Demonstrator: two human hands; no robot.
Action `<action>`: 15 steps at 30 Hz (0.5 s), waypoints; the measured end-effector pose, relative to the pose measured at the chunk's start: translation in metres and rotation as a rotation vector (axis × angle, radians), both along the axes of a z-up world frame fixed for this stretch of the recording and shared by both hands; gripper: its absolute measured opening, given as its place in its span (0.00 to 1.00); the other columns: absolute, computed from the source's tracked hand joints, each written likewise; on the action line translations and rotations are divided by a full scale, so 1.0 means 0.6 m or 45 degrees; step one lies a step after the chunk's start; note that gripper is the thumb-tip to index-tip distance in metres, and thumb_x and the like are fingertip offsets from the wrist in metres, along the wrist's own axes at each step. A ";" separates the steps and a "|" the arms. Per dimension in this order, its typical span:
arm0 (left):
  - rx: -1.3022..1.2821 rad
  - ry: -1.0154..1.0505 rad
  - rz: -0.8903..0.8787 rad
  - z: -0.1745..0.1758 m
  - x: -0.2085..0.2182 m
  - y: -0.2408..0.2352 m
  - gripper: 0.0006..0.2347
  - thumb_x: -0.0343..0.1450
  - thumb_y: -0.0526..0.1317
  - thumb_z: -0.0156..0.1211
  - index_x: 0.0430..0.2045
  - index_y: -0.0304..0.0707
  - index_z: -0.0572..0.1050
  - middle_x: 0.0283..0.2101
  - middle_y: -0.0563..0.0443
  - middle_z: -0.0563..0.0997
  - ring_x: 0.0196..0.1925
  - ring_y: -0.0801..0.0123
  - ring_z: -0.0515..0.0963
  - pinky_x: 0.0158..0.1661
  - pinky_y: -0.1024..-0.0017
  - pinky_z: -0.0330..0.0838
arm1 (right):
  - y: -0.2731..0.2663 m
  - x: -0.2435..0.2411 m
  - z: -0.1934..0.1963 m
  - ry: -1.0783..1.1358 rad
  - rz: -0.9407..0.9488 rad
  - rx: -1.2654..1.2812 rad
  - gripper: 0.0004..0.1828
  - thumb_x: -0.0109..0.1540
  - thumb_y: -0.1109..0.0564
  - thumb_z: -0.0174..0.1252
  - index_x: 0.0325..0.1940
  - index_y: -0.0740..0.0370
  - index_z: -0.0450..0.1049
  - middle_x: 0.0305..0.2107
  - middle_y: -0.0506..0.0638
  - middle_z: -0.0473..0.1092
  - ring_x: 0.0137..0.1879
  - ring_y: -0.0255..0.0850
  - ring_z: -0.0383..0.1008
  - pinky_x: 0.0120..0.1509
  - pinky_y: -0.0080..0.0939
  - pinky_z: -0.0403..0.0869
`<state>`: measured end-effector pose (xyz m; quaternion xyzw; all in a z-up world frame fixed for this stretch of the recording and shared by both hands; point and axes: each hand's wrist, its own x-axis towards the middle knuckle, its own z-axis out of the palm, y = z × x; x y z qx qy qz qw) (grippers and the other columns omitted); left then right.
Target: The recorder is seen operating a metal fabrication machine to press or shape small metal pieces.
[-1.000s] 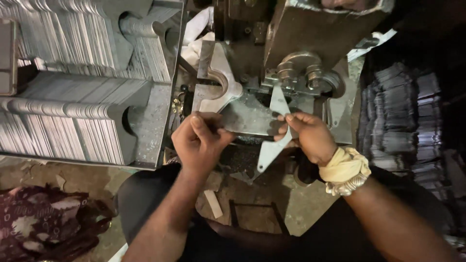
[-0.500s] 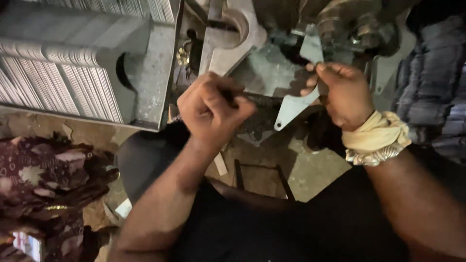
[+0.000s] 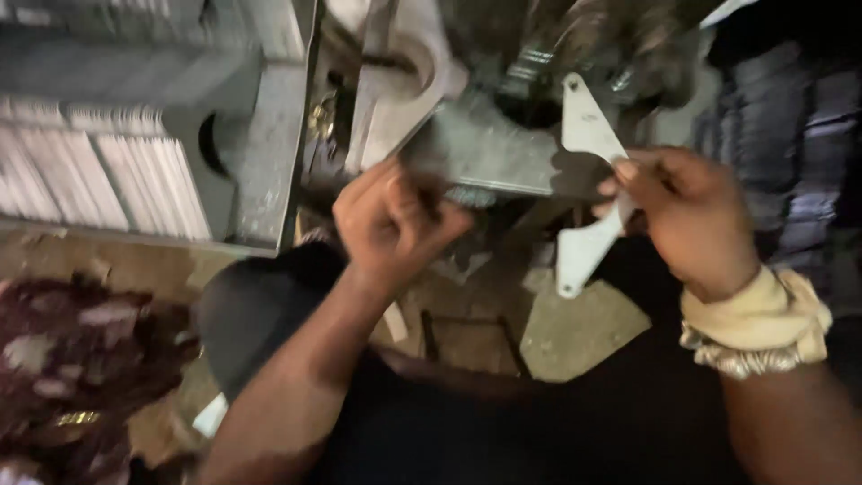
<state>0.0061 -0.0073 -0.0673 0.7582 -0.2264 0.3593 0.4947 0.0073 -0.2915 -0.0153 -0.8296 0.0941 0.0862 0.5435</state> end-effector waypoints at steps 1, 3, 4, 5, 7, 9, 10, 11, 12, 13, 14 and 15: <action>-0.012 0.008 -0.001 0.004 0.001 0.001 0.08 0.75 0.35 0.60 0.25 0.31 0.74 0.25 0.49 0.77 0.23 0.65 0.76 0.27 0.69 0.69 | -0.002 -0.006 0.029 -0.031 -0.109 -0.226 0.10 0.70 0.56 0.56 0.49 0.63 0.78 0.34 0.52 0.78 0.33 0.37 0.78 0.30 0.37 0.72; -0.052 0.062 0.027 0.006 -0.001 -0.008 0.10 0.76 0.35 0.58 0.24 0.31 0.74 0.25 0.49 0.77 0.24 0.65 0.77 0.28 0.69 0.70 | -0.063 0.009 0.019 -0.207 -0.190 -0.173 0.09 0.72 0.57 0.56 0.50 0.65 0.77 0.34 0.51 0.77 0.35 0.36 0.78 0.34 0.36 0.75; -0.073 0.146 0.072 0.005 -0.008 -0.009 0.11 0.77 0.35 0.57 0.23 0.31 0.74 0.25 0.50 0.77 0.24 0.65 0.77 0.29 0.70 0.70 | -0.092 0.014 0.009 -0.355 -0.250 -0.102 0.09 0.73 0.58 0.56 0.50 0.67 0.77 0.35 0.51 0.76 0.37 0.36 0.78 0.37 0.35 0.78; -0.076 0.141 0.060 0.001 -0.007 -0.014 0.11 0.77 0.35 0.57 0.23 0.31 0.74 0.25 0.50 0.77 0.24 0.65 0.77 0.29 0.70 0.70 | -0.122 0.029 -0.001 -0.360 -0.262 -0.106 0.09 0.73 0.58 0.56 0.50 0.67 0.77 0.35 0.51 0.76 0.37 0.36 0.78 0.37 0.35 0.78; -0.152 0.267 0.077 -0.007 -0.007 -0.018 0.12 0.78 0.35 0.56 0.22 0.31 0.75 0.24 0.50 0.77 0.23 0.66 0.77 0.29 0.71 0.71 | -0.178 0.064 -0.025 -0.327 -0.387 -0.158 0.07 0.73 0.58 0.62 0.51 0.66 0.79 0.36 0.50 0.77 0.36 0.34 0.77 0.38 0.35 0.75; -0.127 0.257 0.062 -0.012 -0.002 -0.026 0.12 0.77 0.35 0.56 0.21 0.31 0.75 0.24 0.49 0.76 0.23 0.64 0.77 0.29 0.70 0.70 | -0.200 0.105 -0.043 -0.225 -0.482 -0.023 0.06 0.71 0.58 0.63 0.49 0.63 0.80 0.34 0.48 0.78 0.36 0.33 0.77 0.37 0.33 0.75; -0.102 0.253 0.060 -0.015 -0.003 -0.027 0.13 0.77 0.35 0.57 0.20 0.30 0.74 0.23 0.49 0.75 0.22 0.63 0.77 0.28 0.70 0.70 | -0.209 0.128 -0.055 -0.114 -0.563 0.113 0.06 0.68 0.57 0.64 0.46 0.61 0.80 0.33 0.45 0.78 0.35 0.31 0.77 0.36 0.32 0.74; -0.098 0.254 0.064 -0.015 -0.001 -0.031 0.13 0.77 0.35 0.57 0.20 0.30 0.74 0.23 0.49 0.75 0.22 0.63 0.77 0.28 0.70 0.70 | -0.230 0.150 -0.090 -0.111 -0.559 0.117 0.06 0.68 0.57 0.64 0.46 0.61 0.80 0.33 0.45 0.78 0.35 0.31 0.77 0.36 0.32 0.74; -0.069 0.233 0.044 -0.016 -0.001 -0.033 0.13 0.77 0.35 0.57 0.20 0.30 0.73 0.23 0.48 0.75 0.22 0.63 0.76 0.28 0.69 0.70 | -0.249 0.168 -0.128 -0.361 -0.381 0.092 0.07 0.69 0.60 0.66 0.50 0.63 0.81 0.37 0.48 0.79 0.40 0.33 0.78 0.44 0.33 0.75; -0.039 0.211 0.024 -0.017 -0.001 -0.035 0.13 0.77 0.34 0.57 0.20 0.30 0.73 0.22 0.48 0.74 0.22 0.62 0.76 0.27 0.69 0.69 | -0.268 0.186 -0.168 -0.608 -0.197 0.067 0.09 0.69 0.62 0.68 0.53 0.65 0.82 0.41 0.50 0.79 0.45 0.34 0.78 0.51 0.33 0.75; -0.033 0.219 0.031 -0.017 0.002 -0.035 0.13 0.77 0.34 0.57 0.20 0.30 0.73 0.22 0.48 0.74 0.22 0.62 0.76 0.27 0.69 0.69 | -0.261 0.199 -0.179 -0.600 -0.193 0.075 0.09 0.69 0.62 0.68 0.53 0.65 0.82 0.41 0.50 0.79 0.45 0.34 0.78 0.51 0.33 0.75; -0.018 0.192 -0.001 -0.017 0.004 -0.034 0.12 0.77 0.35 0.57 0.20 0.30 0.73 0.23 0.48 0.75 0.23 0.62 0.77 0.27 0.69 0.69 | -0.253 0.212 -0.191 -0.578 -0.209 -0.069 0.08 0.70 0.59 0.70 0.52 0.63 0.83 0.38 0.48 0.78 0.41 0.34 0.75 0.46 0.35 0.72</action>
